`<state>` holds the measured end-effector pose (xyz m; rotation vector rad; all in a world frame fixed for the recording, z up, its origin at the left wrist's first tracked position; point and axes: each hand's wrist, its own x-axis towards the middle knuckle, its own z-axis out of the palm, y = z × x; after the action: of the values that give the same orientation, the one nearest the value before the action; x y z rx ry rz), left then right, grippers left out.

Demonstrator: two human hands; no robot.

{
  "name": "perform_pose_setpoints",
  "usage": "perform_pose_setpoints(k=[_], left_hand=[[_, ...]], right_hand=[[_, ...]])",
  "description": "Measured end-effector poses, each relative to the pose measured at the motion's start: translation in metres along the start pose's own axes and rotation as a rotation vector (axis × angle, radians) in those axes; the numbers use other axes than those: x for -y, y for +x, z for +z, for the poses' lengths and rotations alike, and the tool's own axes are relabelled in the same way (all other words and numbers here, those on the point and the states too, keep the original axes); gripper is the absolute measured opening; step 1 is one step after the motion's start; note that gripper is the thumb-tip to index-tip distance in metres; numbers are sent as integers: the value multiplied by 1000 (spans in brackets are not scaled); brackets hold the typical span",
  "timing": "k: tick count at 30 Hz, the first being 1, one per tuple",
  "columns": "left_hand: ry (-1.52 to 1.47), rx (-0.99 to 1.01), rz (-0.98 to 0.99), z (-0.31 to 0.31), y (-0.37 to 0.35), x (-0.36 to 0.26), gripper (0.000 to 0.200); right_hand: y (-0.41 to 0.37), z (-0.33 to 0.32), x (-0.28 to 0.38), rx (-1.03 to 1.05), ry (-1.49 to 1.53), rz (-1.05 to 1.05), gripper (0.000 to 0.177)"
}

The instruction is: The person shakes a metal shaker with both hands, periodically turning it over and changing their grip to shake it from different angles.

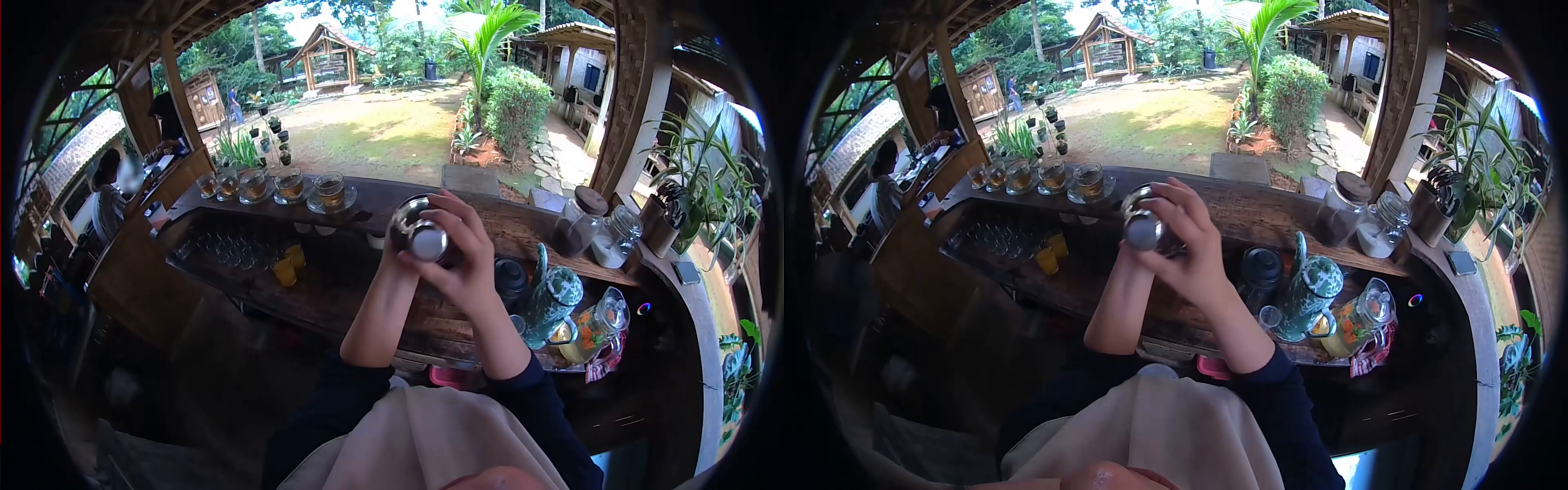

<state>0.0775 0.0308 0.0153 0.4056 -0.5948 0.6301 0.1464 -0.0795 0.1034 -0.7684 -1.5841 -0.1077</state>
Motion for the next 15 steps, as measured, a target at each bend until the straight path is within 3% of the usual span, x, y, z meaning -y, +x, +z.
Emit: perform_pose_setpoints(k=[2,3,6,7,8,9,10,12,13,14,15], left_hand=[[-53,-59,41,-15,8,-6,61],[-50,-43,36,-2,12,-13,61],[-180,-128,-402,83,-3,-30,45],[-86,-176,-116,93,-20,-26,42],[106,15,91,102,-24,-23,41],[132,26,164,106,-32,-29,43],[158,39,234,109,-40,-36,46],[1,-226,-179,109,-51,-80,52],[-12,-477,-172,103,-51,-93,56],[-47,-321,-35,54,-58,-107,47],[13,-454,60,45,-59,-113,44]], right_hand=[[3,-4,7,10,-51,18,41],[3,-5,21,89,-93,-152,37],[-2,2,68,246,-155,-671,23],[-8,19,61,244,-144,-665,23],[-19,45,47,69,-24,-884,21],[-24,64,44,-114,95,-1092,19],[-23,68,44,-120,96,-1078,19],[0,71,45,64,61,-750,24],[5,91,35,44,51,-516,27],[9,112,24,25,41,-285,31],[15,124,22,3,52,-100,36]])
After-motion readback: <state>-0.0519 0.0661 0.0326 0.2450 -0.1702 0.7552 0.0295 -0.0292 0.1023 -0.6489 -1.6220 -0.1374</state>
